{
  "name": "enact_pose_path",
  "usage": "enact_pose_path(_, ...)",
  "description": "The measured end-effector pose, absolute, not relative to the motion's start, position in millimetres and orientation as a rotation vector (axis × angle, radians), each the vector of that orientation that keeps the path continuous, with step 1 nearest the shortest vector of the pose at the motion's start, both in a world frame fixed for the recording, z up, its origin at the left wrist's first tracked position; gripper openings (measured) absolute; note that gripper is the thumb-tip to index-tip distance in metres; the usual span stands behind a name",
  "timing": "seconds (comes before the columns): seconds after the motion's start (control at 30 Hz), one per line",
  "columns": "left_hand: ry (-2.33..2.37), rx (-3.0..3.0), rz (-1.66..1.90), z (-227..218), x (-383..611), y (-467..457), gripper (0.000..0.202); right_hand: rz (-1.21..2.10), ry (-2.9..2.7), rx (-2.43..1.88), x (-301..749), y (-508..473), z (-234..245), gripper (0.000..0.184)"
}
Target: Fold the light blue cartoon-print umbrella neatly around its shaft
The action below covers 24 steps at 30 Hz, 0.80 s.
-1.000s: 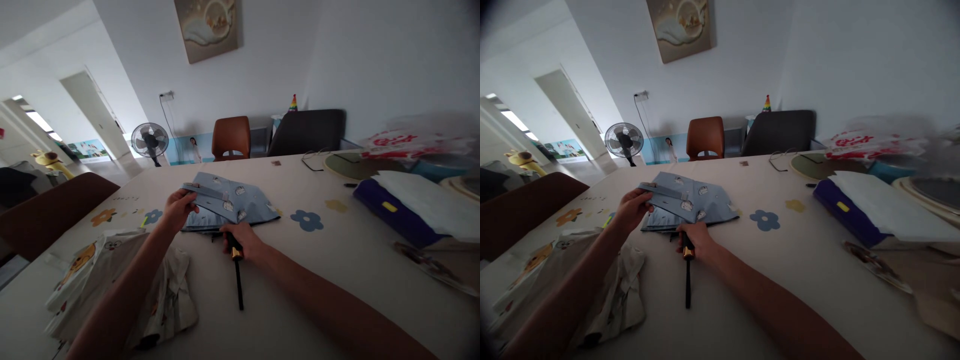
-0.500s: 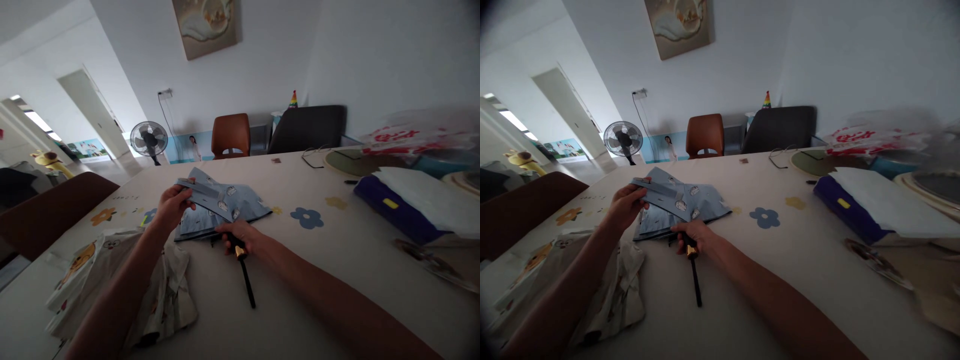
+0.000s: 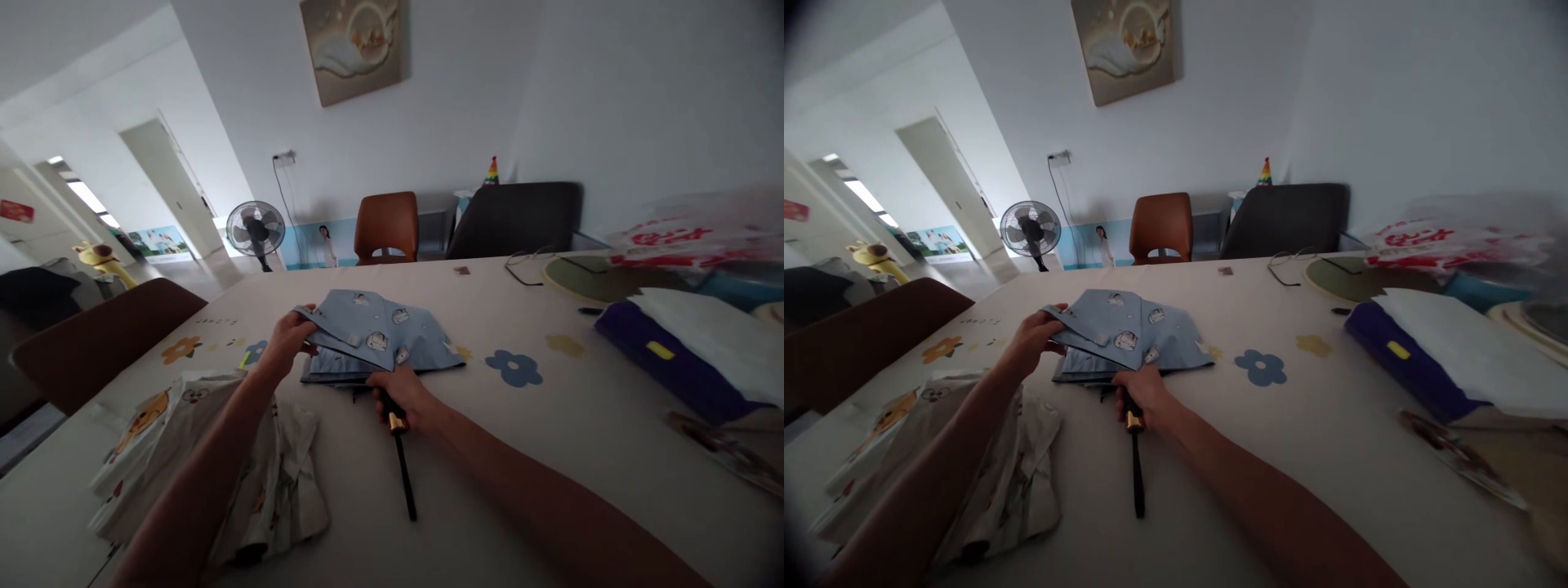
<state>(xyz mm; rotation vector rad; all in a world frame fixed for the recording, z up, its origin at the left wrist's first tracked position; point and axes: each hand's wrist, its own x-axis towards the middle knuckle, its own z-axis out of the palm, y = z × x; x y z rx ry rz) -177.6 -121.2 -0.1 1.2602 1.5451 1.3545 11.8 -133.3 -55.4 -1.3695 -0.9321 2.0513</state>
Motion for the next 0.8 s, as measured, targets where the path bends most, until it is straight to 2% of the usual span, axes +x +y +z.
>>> enact_pose_path(0.1,1.578,1.302,1.322,-0.1,-180.1,-119.1,0.040,2.017,-0.898,-1.447,11.2,-134.4,-53.5,0.025)
enact_pose_path(0.2,1.638,1.377,1.244,-1.1,-183.2,-117.9,0.040,1.989,-0.883,-1.442,10.7,-135.7,-52.4,0.025)
enact_pose_path(0.37,1.608,1.270,1.037,-13.9,-193.6,-117.3,0.079,1.949,-0.879,-1.454,10.4,-135.2,-54.2,0.026)
enact_pose_path(0.43,1.564,1.268,0.946,-19.7,-197.2,-118.0,0.086,1.958,-0.879,-1.470,10.5,-134.4,-54.8,0.024)
enact_pose_path(0.73,1.573,1.216,0.794,-44.4,-210.8,-111.8,0.075,1.931,-0.943,-1.493,10.7,-135.2,-51.7,0.024)
enact_pose_path(0.8,1.605,1.154,0.789,-49.1,-216.2,-109.0,0.067,1.920,-0.951,-1.495,10.4,-135.3,-52.7,0.025)
